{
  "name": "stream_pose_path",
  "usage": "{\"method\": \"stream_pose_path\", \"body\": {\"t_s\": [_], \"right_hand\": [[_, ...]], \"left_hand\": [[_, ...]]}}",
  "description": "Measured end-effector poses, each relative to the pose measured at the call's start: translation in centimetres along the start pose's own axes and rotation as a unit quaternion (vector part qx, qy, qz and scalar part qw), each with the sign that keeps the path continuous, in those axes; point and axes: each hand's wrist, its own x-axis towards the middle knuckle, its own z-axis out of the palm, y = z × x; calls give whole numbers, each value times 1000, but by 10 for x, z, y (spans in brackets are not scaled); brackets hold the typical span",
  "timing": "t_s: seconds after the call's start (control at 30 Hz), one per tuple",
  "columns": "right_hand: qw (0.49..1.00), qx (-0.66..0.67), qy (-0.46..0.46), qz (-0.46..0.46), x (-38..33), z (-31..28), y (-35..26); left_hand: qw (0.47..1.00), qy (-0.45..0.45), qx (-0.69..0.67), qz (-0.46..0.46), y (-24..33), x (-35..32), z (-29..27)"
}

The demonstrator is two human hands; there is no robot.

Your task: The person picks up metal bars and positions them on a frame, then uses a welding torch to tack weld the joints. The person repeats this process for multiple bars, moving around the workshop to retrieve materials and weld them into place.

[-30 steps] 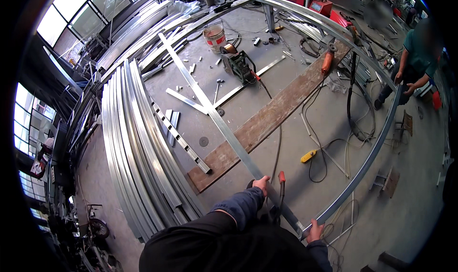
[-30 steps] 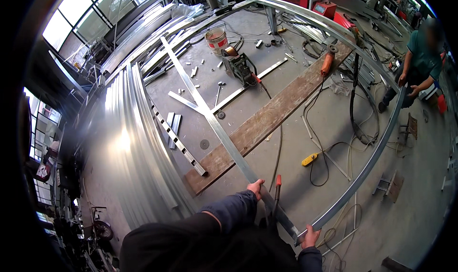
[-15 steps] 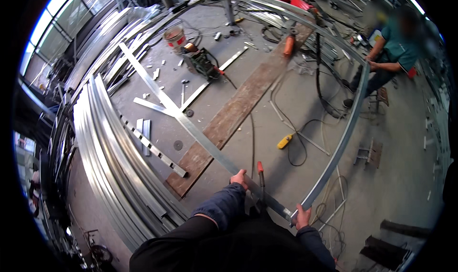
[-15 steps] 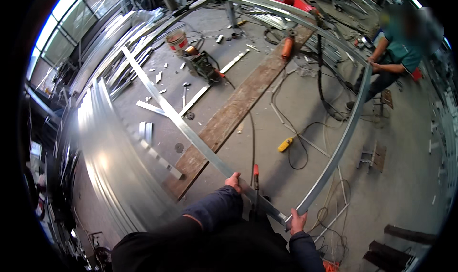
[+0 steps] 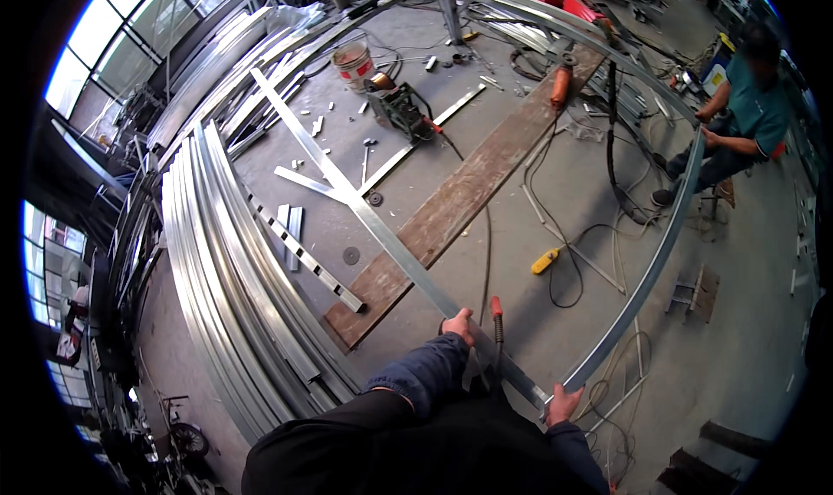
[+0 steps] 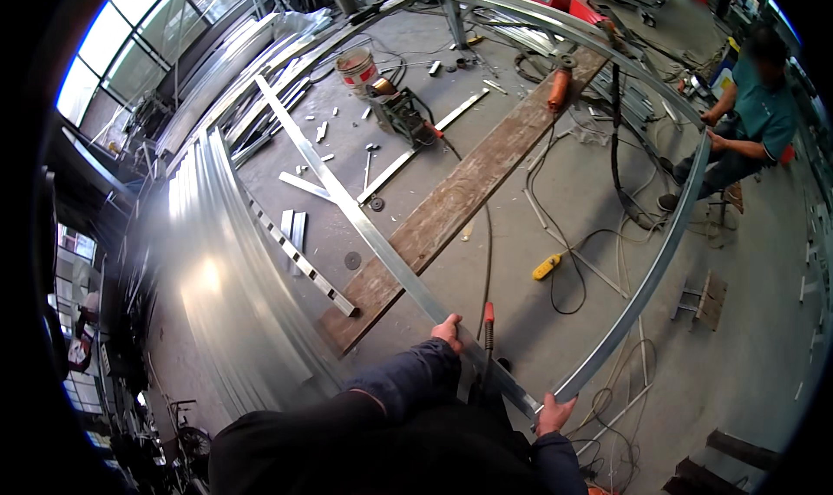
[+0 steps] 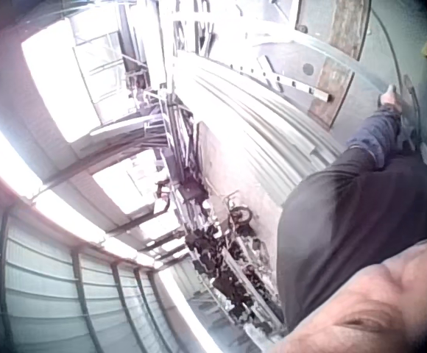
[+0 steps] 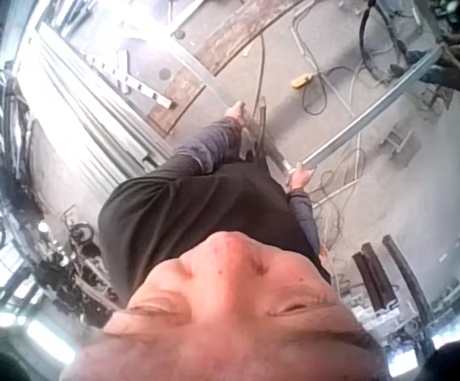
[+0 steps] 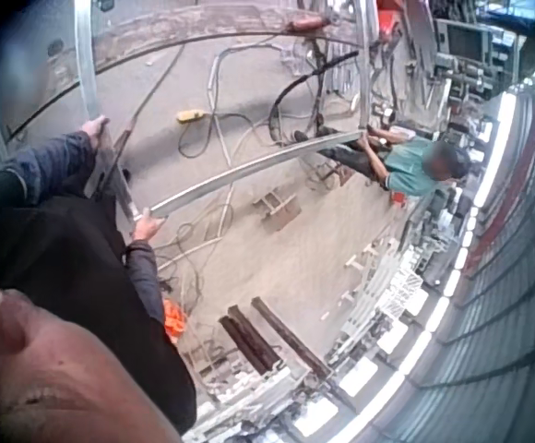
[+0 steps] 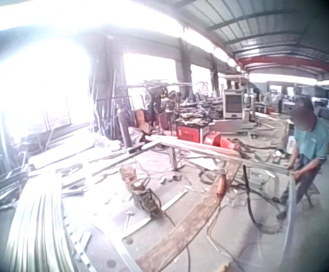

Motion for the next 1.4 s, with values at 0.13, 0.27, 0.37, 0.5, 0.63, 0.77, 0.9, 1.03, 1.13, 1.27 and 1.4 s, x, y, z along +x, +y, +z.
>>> {"method": "stream_pose_path", "body": {"t_s": [0.13, 0.27, 0.37, 0.5, 0.63, 0.77, 0.9, 1.03, 1.13, 1.27, 1.4], "right_hand": [[999, -17, -30, -16, 10, -16, -4], [1000, 1, -30, -2, 20, -27, -3], [1000, -15, -21, -16, 23, -30, 1], [999, -14, -36, -17, 11, -22, -7], [999, 25, -18, 14, 6, -15, -6], [1000, 3, -11, 9, 12, -4, 14], [996, -82, -16, -24, 11, 2, -4], [995, -84, -49, 10, 24, -4, -4], [990, -117, -68, 47, 24, -15, -24], [987, -123, -81, 56, 29, -24, -36], [992, -85, -93, 21, 45, -33, -20]], "left_hand": [[999, 18, 12, 25, -16, 6, -1], [999, -16, 35, 19, -21, -18, 4], [998, 0, 57, 15, -20, -24, 4], [995, 36, 88, 17, -21, 4, -24], [997, 60, 51, 7, -9, -26, -14], [987, -11, 150, 58, 6, -13, -34], [989, 1, 146, 3, 13, 21, -63], [997, -39, 54, -27, 4, 46, -75], [996, -41, 60, -48, 4, 28, -62], [996, -19, 75, -46, 11, 26, -67], [995, -12, 90, -37, 11, 34, -72]]}}
